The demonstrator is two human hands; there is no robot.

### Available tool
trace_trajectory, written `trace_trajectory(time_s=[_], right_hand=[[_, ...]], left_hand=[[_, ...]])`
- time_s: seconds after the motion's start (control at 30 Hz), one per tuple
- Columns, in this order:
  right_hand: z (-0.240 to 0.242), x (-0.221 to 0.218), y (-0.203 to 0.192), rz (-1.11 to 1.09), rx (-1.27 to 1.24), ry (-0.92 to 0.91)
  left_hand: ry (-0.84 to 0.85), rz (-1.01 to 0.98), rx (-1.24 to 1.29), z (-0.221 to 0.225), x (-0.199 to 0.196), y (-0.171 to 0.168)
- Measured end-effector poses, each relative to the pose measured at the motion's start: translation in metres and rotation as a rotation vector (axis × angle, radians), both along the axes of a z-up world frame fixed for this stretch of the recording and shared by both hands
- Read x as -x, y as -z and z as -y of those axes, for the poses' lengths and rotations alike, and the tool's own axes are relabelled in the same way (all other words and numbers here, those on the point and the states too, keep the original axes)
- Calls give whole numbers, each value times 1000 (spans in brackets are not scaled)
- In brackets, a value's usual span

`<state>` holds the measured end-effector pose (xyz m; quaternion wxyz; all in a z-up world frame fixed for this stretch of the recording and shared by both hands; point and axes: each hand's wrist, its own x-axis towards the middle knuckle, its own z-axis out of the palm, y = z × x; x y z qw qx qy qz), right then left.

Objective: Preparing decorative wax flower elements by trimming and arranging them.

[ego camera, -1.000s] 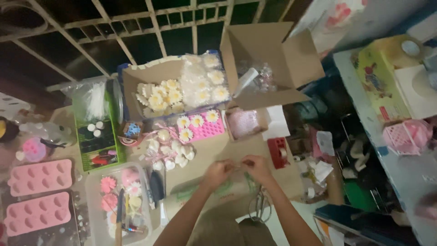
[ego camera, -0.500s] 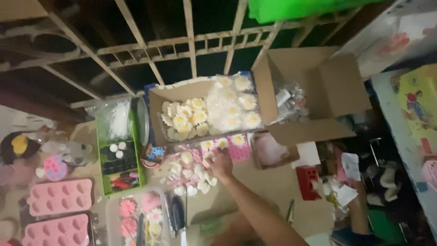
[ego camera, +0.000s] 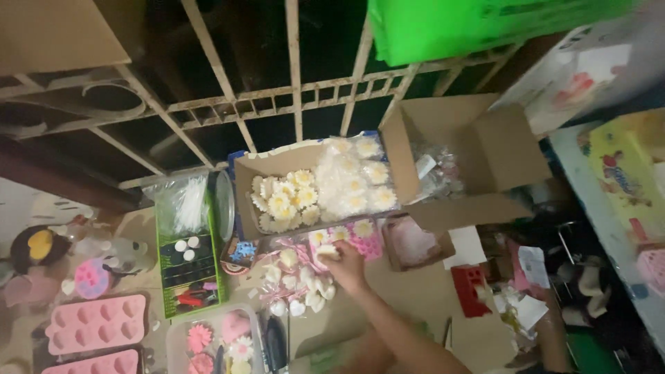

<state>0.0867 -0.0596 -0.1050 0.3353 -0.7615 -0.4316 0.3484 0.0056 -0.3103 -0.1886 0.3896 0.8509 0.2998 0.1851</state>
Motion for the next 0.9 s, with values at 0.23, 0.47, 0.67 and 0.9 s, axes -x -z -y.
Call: trace_trajectory(time_s=[0.23,0.47,0.67,0.9], right_hand=[[101,-59,-249,-753,-216,303],[250,-113,-321,-634,-284,424],[314,-146,-332,-560,-490,259],[341,-149,-334,-573,-488,360]], left_hand=[[31,-6,36,-91,-54,1],[-69,142,-225,-105,-57,-23],[-31,56,-191,-117,-51,-9],[132,-67,-318,-125,-43,-25]])
